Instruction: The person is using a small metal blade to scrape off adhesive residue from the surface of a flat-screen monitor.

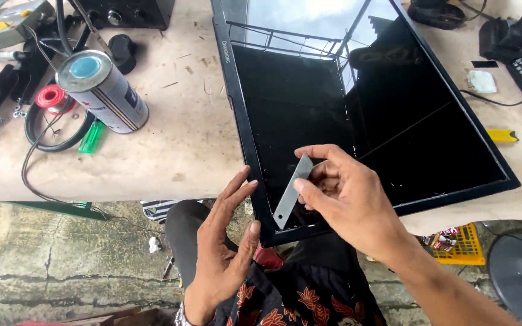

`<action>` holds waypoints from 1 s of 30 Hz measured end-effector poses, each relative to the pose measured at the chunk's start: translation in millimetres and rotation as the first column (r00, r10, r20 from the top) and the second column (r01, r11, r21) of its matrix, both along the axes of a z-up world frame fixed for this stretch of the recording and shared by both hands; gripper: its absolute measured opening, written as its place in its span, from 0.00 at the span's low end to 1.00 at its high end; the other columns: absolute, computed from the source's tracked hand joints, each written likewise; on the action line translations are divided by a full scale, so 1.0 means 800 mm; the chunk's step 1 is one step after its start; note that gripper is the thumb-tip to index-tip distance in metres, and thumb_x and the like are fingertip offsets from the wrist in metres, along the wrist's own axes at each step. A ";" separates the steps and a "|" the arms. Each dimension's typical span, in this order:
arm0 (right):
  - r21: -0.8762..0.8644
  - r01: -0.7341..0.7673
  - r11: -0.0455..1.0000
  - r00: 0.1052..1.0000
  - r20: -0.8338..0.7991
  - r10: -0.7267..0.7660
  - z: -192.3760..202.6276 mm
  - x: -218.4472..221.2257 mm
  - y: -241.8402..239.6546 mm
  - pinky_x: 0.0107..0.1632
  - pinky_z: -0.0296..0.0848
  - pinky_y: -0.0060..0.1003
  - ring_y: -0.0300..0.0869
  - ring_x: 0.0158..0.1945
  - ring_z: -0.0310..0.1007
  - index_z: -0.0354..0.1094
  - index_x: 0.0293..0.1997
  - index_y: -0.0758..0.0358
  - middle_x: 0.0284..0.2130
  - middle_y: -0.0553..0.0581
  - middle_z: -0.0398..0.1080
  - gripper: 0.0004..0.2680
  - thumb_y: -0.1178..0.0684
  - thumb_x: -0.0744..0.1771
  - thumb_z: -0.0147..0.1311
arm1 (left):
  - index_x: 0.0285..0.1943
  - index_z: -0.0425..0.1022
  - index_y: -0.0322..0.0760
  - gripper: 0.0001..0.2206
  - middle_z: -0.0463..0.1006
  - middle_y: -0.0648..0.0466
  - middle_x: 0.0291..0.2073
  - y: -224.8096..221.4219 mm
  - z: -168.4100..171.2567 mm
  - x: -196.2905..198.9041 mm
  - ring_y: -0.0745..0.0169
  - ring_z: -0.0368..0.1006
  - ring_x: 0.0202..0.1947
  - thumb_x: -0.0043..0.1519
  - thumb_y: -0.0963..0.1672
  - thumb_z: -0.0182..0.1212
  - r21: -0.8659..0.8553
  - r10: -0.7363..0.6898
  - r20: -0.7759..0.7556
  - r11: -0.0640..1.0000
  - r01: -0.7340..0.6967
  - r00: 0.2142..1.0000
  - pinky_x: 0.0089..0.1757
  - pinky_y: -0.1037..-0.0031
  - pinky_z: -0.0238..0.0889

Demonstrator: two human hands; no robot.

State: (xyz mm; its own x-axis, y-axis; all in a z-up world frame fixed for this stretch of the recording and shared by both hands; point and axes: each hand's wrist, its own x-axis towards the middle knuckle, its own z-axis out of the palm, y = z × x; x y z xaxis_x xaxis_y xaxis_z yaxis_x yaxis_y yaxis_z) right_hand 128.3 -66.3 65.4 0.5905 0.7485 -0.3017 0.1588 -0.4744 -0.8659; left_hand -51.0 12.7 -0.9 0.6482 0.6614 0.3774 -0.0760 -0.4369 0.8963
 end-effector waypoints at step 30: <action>-0.182 -0.080 0.980 0.991 0.095 0.098 0.009 0.003 0.034 0.41 0.87 0.28 0.37 0.33 0.87 0.73 0.63 0.50 0.32 0.53 0.82 0.18 0.55 0.65 0.61 | 0.74 0.55 0.38 0.34 0.78 0.47 0.63 -0.047 0.003 0.055 0.58 0.77 0.62 0.57 0.47 0.62 -0.301 0.348 -0.148 0.876 -0.378 0.926 0.55 0.74 0.71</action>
State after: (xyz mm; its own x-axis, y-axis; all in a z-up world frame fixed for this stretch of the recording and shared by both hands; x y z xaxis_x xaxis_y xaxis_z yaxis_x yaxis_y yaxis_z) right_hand 130.4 -39.3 72.6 0.5589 0.7397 -0.3749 0.2917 -0.5985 -0.7461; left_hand -7.1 -25.1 1.6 0.3595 0.9312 0.0602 0.1171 -0.1090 0.9871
